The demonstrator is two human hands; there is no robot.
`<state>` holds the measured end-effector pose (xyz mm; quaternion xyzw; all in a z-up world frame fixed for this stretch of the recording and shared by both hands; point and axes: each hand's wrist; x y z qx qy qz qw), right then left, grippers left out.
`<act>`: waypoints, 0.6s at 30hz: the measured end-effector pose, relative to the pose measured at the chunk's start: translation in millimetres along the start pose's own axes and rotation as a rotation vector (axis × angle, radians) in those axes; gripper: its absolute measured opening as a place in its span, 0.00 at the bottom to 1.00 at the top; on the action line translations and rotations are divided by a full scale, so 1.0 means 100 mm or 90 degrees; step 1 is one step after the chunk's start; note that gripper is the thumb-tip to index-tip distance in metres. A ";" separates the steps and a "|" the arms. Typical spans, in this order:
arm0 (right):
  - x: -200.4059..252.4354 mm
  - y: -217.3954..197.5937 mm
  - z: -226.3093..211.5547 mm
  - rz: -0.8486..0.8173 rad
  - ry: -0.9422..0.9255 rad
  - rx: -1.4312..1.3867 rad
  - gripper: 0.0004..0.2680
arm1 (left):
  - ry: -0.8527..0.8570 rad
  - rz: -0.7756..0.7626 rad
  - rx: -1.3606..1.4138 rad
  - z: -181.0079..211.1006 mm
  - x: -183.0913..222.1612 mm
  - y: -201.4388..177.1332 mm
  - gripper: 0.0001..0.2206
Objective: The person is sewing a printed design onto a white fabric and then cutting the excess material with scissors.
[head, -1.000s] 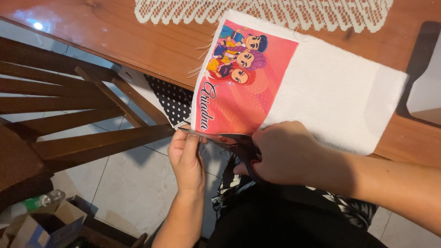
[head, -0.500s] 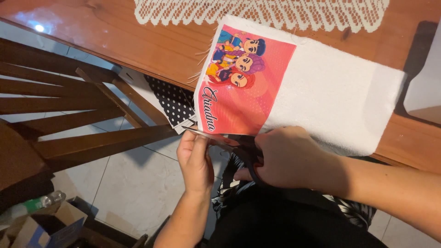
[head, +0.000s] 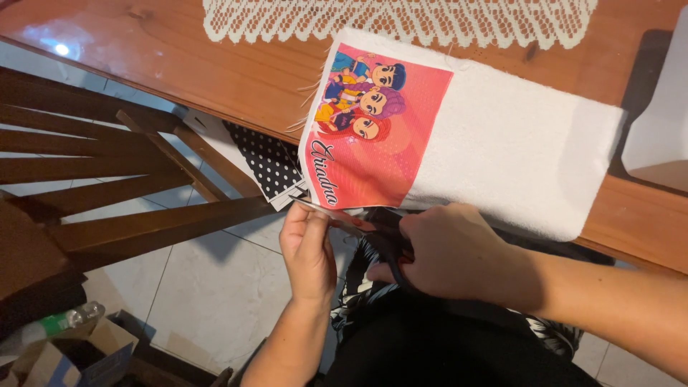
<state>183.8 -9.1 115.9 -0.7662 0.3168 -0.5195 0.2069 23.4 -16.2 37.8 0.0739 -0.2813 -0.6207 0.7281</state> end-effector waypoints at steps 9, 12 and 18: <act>0.00 0.03 0.00 0.017 -0.010 -0.034 0.23 | 0.001 -0.020 0.012 -0.05 0.02 0.02 0.04; -0.01 0.04 0.02 0.012 -0.001 -0.026 0.21 | 0.004 -0.013 0.003 -0.06 0.03 0.02 0.04; -0.06 0.11 0.10 0.007 -0.011 -0.002 0.20 | 0.008 -0.019 -0.009 -0.12 0.00 -0.04 0.04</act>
Point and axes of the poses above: each hand's wrist, its own x-axis away from the middle knuckle, its own y-axis out of the palm, z = x × y, and after that the axes turned 6 degrees about -y, right-handed
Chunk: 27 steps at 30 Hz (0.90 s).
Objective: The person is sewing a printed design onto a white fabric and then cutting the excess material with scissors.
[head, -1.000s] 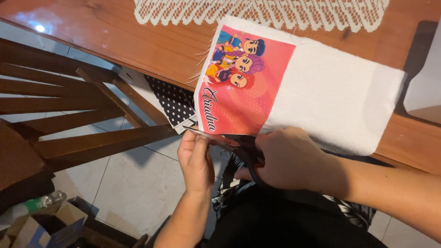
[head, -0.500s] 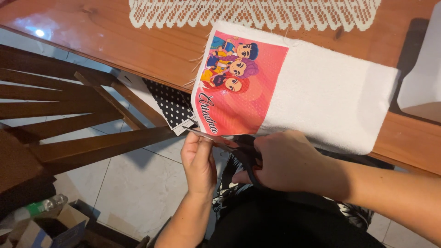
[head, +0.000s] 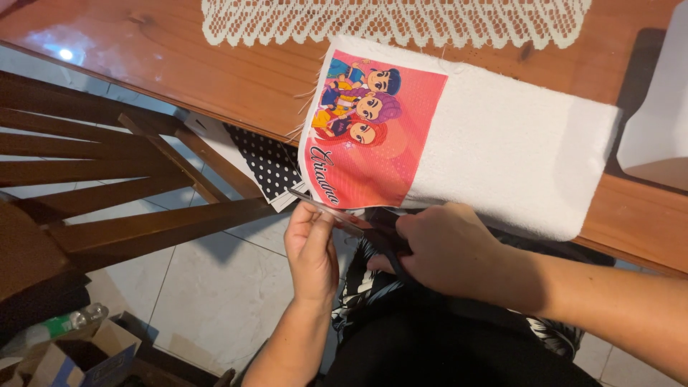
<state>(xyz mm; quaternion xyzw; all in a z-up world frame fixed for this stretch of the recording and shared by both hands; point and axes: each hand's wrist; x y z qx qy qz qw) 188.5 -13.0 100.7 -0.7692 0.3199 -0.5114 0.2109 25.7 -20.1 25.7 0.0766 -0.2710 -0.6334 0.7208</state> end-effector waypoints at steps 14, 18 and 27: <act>0.50 0.15 0.44 0.425 -0.010 0.185 0.19 | -0.130 0.029 -0.750 -0.37 -0.34 -1.71 0.05; 0.43 0.01 0.67 0.598 0.036 0.446 0.21 | -0.043 0.015 -0.770 -0.31 -0.45 -1.64 0.15; -0.50 -0.94 0.97 0.512 -0.011 0.413 0.18 | -0.153 -0.207 -0.109 -0.12 -0.57 -0.33 0.07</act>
Point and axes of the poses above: each hand's wrist, its own x-axis away from the middle knuckle, its own y-axis out of the palm, z = x × y, and after that the axes turned 6 degrees about -y, right-handed
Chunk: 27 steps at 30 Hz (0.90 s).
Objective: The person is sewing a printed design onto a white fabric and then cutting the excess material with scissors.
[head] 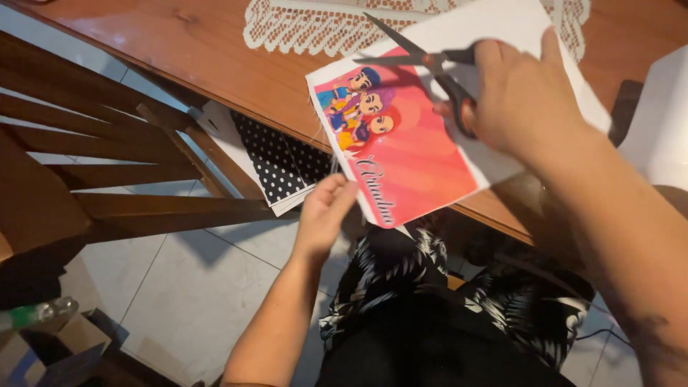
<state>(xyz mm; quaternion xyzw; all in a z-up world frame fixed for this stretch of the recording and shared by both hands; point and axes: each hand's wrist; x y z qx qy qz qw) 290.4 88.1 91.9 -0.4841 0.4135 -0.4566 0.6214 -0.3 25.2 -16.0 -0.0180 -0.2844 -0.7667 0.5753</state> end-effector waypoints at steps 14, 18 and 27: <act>1.51 -0.50 -0.35 -0.239 0.098 -0.755 0.09 | -0.088 0.031 -0.118 0.16 0.24 0.43 0.05; 1.86 -0.05 -0.31 -0.448 -0.063 -0.685 0.20 | -0.111 0.033 -0.081 0.19 0.27 0.44 0.05; 1.65 -0.09 -0.85 -0.510 0.086 -0.585 0.16 | -0.102 0.069 -0.086 0.11 0.29 0.48 0.06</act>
Point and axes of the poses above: each hand's wrist, its own x-axis away from the middle knuckle, its own y-axis out of the palm, z = x × y, and after that the axes turned 6 degrees about -y, right-handed
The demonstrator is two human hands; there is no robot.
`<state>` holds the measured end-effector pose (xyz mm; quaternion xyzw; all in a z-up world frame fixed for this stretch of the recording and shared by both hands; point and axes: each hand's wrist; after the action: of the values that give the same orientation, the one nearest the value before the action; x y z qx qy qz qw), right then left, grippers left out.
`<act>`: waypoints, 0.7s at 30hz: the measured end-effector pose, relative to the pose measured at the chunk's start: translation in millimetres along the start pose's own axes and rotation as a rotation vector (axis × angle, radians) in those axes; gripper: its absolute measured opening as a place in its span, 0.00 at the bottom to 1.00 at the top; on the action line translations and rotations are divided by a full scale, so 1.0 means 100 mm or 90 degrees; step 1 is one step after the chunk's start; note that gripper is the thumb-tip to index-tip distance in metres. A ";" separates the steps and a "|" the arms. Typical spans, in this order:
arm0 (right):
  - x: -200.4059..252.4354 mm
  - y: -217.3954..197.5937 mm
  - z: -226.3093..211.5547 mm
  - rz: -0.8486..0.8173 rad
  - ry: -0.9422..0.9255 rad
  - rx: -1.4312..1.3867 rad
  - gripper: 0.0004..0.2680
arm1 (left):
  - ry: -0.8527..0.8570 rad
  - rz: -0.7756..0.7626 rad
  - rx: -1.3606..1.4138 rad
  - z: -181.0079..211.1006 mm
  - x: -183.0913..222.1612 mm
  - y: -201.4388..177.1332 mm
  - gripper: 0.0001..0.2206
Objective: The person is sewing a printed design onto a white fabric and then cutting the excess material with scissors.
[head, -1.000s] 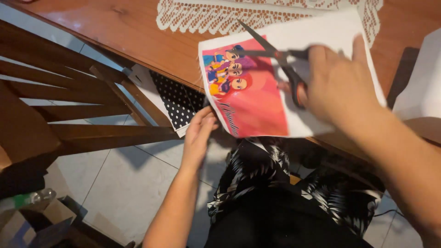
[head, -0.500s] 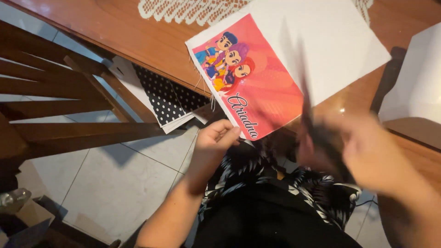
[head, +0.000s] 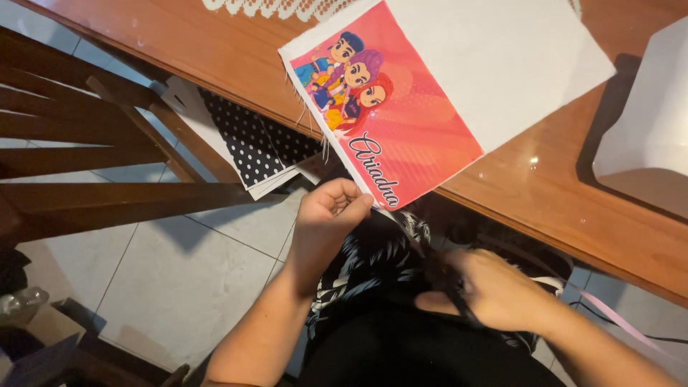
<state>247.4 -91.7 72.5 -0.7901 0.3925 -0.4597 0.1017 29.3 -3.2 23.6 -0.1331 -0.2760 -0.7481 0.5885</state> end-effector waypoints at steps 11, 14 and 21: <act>-0.16 0.04 -0.31 0.029 0.113 -0.023 0.17 | 0.028 -0.039 0.010 -0.04 0.02 0.00 0.04; -0.16 0.00 -0.36 0.027 0.132 -0.021 0.19 | 0.023 -0.033 0.009 0.00 0.05 0.04 0.05; -0.17 -0.04 -0.38 0.014 0.124 -0.001 0.20 | 0.100 -0.068 -0.042 -0.06 0.02 0.03 0.05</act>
<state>214.7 -69.4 84.7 -0.7372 0.4098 -0.5329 0.0675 32.1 -8.5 20.7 -0.0783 -0.2106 -0.7952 0.5631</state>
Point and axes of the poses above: each hand's wrist, its own x-axis away from the middle knuckle, its own y-axis out of the palm, z = x × y, and after that the axes turned 6 degrees about -y, right-handed
